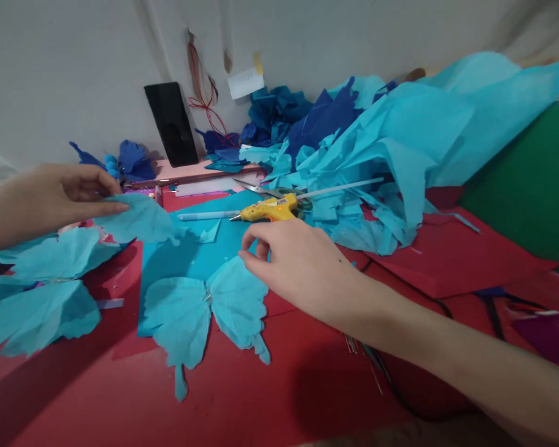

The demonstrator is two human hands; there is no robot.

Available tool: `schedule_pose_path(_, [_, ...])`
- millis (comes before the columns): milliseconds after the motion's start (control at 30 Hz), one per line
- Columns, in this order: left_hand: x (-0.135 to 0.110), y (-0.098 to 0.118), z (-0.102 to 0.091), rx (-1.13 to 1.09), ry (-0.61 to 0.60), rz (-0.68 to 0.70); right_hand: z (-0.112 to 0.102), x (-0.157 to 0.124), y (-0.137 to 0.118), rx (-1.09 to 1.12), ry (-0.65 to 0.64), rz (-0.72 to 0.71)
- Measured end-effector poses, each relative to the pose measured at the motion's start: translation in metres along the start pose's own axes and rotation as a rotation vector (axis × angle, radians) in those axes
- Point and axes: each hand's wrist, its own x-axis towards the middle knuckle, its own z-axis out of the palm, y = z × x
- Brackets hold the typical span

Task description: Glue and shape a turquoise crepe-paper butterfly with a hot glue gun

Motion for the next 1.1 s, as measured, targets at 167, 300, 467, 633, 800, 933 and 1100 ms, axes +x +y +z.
schedule_pose_path(167, [-0.003,0.013,-0.008,-0.078,0.083,-0.021,0.000,-0.001,0.001,0.056,0.015,-0.017])
schedule_pose_path(300, [0.000,0.017,-0.006,-0.209,0.039,-0.064,0.003,0.007,0.001,0.196,0.082,-0.129])
schedule_pose_path(467, [0.006,0.014,0.000,-0.351,-0.048,-0.111,0.011,0.037,-0.015,0.453,0.038,-0.259])
schedule_pose_path(633, [0.010,0.006,0.005,-0.458,-0.074,-0.126,0.014,0.066,-0.043,0.651,-0.145,-0.166])
schedule_pose_path(800, [0.019,-0.009,0.008,-0.573,-0.024,-0.164,0.015,0.076,-0.058,0.724,-0.130,-0.124])
schedule_pose_path(933, [0.026,-0.025,0.009,-0.622,0.036,-0.180,0.012,0.078,-0.055,0.768,-0.119,-0.073])
schedule_pose_path(1100, [0.030,-0.033,0.006,-0.583,0.131,-0.151,0.003,0.082,-0.045,0.915,-0.051,-0.037])
